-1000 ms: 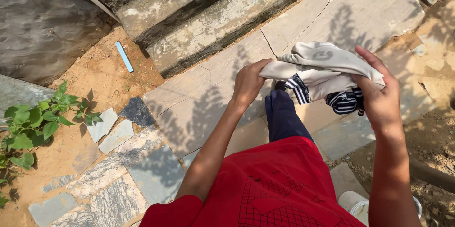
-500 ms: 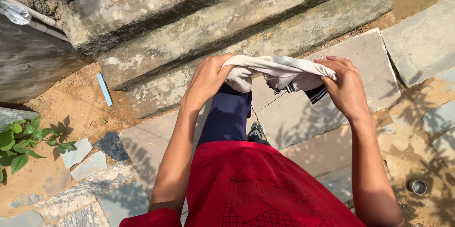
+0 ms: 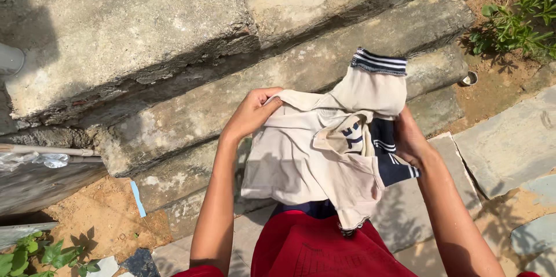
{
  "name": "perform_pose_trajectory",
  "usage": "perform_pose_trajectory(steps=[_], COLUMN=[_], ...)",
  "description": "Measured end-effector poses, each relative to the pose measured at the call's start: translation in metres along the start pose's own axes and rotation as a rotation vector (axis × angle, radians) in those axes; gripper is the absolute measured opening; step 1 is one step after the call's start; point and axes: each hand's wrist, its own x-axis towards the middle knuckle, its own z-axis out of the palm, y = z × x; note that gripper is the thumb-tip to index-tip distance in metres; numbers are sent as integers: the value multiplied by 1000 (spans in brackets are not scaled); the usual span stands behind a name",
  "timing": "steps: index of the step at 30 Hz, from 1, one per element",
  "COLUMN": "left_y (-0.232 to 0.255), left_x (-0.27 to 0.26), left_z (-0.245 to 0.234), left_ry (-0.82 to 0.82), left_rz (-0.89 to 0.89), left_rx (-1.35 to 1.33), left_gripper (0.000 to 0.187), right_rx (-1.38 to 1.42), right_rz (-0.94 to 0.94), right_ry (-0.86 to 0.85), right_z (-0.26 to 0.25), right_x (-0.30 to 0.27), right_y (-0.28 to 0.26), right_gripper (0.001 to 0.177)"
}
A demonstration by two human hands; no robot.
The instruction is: The person picks up a white cloth from a sewing machine table, carries it to an outdoor sink, and washes it by hand with water and soap.
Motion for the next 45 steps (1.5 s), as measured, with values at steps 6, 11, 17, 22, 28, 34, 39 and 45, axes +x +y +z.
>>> perform_pose_trajectory(steps=[6, 11, 17, 22, 28, 34, 39, 45], left_y=[103, 174, 287, 349, 383, 380, 370, 314], left_x=[106, 222, 328, 349, 359, 368, 409, 488], left_z=[-32, -41, -19, -32, -114, -185, -195, -206], left_ry=[341, 456, 307, 268, 735, 1029, 890, 525], left_rz=[-65, -58, -64, 86, 44, 184, -181, -214], left_rx=[386, 829, 1044, 854, 755, 1010, 60, -816], left_gripper=[21, 18, 23, 21, 22, 42, 23, 48], right_rx=[-183, -411, -894, -946, -843, -561, -868, -1527], right_rz=[63, 2, -319, -855, -504, -331, -520, -469], right_ry=[184, 211, 186, -321, -440, -388, -258, -269], right_z=[-32, -61, -17, 49, 118, 179, 231, 288], right_x=[64, 119, 152, 186, 273, 317, 318, 321], right_y=[-70, -148, -325, -419, -473, -535, -627, -690], right_gripper=[69, 67, 68, 89, 39, 31, 31, 44])
